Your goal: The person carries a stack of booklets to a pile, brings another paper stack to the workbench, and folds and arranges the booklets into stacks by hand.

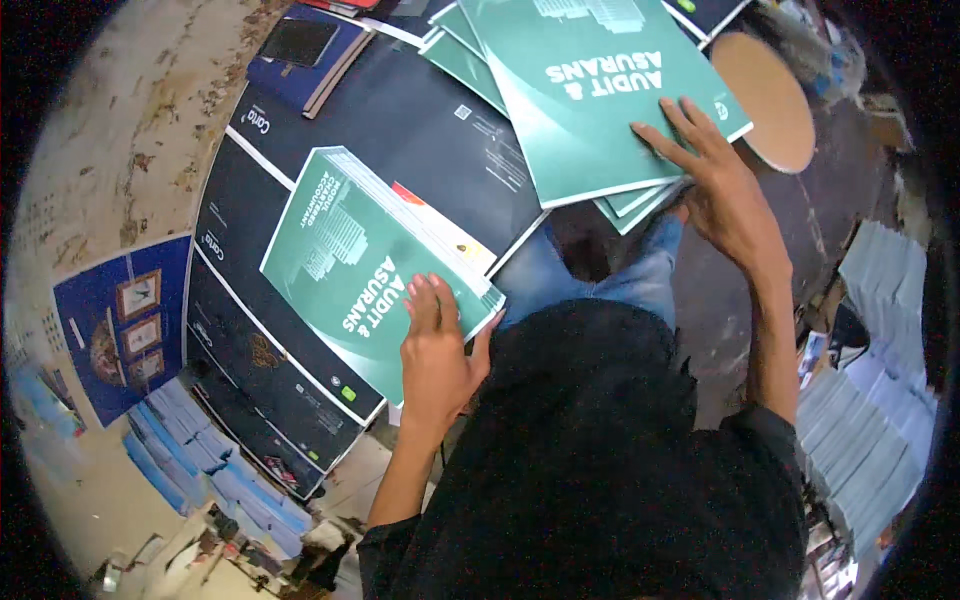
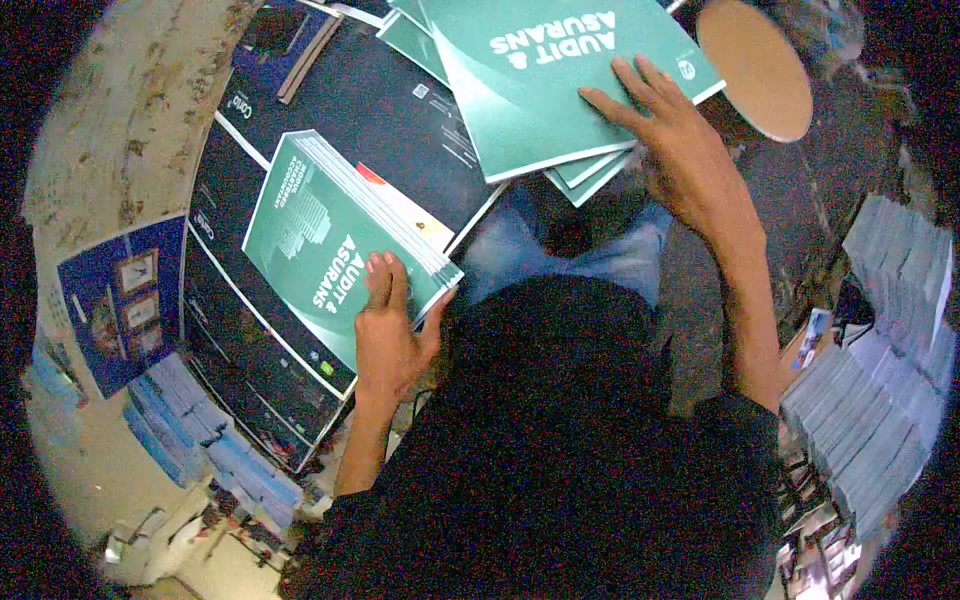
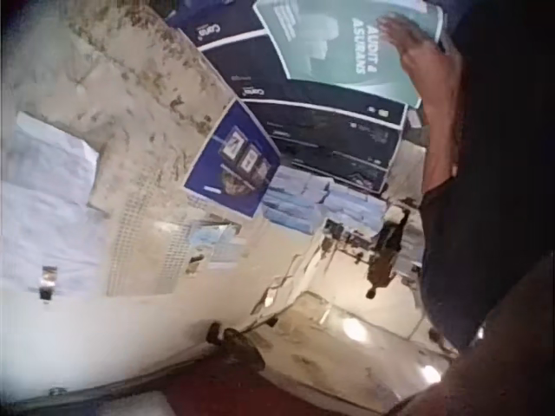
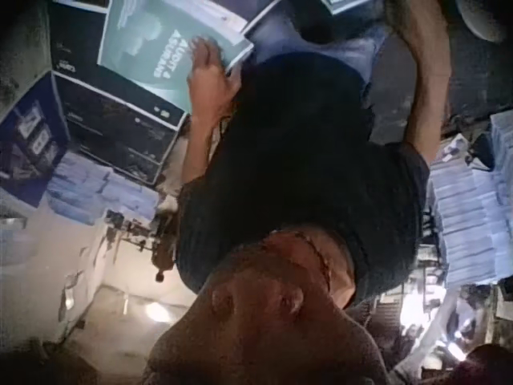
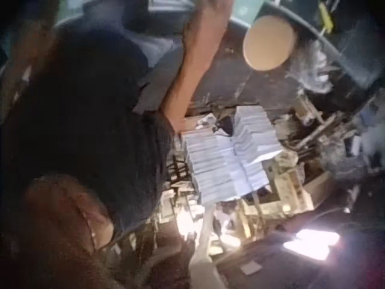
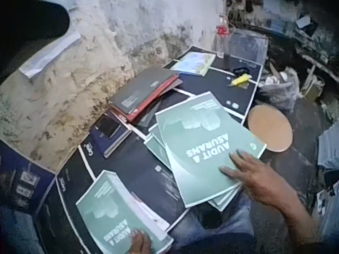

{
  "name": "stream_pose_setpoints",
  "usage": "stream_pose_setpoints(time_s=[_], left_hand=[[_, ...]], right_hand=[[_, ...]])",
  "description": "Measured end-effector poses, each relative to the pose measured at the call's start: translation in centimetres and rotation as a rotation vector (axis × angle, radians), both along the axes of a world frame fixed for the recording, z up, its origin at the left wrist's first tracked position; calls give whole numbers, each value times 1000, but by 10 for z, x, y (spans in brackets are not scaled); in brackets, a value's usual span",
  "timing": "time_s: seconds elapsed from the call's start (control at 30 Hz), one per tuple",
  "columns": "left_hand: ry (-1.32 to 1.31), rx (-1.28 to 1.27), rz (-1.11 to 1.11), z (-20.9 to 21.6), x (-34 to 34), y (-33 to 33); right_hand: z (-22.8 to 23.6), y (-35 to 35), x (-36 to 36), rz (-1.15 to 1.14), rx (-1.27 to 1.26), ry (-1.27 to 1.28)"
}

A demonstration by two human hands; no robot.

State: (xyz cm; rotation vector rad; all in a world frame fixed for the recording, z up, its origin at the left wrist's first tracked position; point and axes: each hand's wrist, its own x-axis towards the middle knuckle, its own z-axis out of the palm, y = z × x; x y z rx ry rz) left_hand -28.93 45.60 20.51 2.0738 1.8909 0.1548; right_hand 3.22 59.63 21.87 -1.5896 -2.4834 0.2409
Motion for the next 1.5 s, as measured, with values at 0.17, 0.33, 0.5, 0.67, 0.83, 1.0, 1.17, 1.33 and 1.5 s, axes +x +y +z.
stream_pose_setpoints(time_s=[0.17,0.33,0.5,0.67,0.83,1.0,1.17,1.33,1.5], left_hand=[[24,-146,-66,12,-4,4],[109,-165,-115,15,-6,7],[143,-260,-179,16,-11,6],[138,-257,-144,14,-10,5],[159,-174,-150,10,-12,1],[138,-180,-118,7,-11,-1],[110,-168,-107,6,-10,-2],[-1,-163,-94,17,-7,-4],[-310,73,233,21,-36,-36]], right_hand=[[10,-50,-46,213,-227,678],[-59,-79,-112,9,-606,944],[-93,-76,-133,45,-1026,1176],[-94,-70,-131,-56,-1308,1180],[-88,-66,-129,-46,-1317,1137],[-86,-63,-127,-15,-1347,1125],[-94,-71,-134,-20,-1172,1133],[-74,-86,-145,35,-678,989],[-66,-81,-141,499,209,672]])
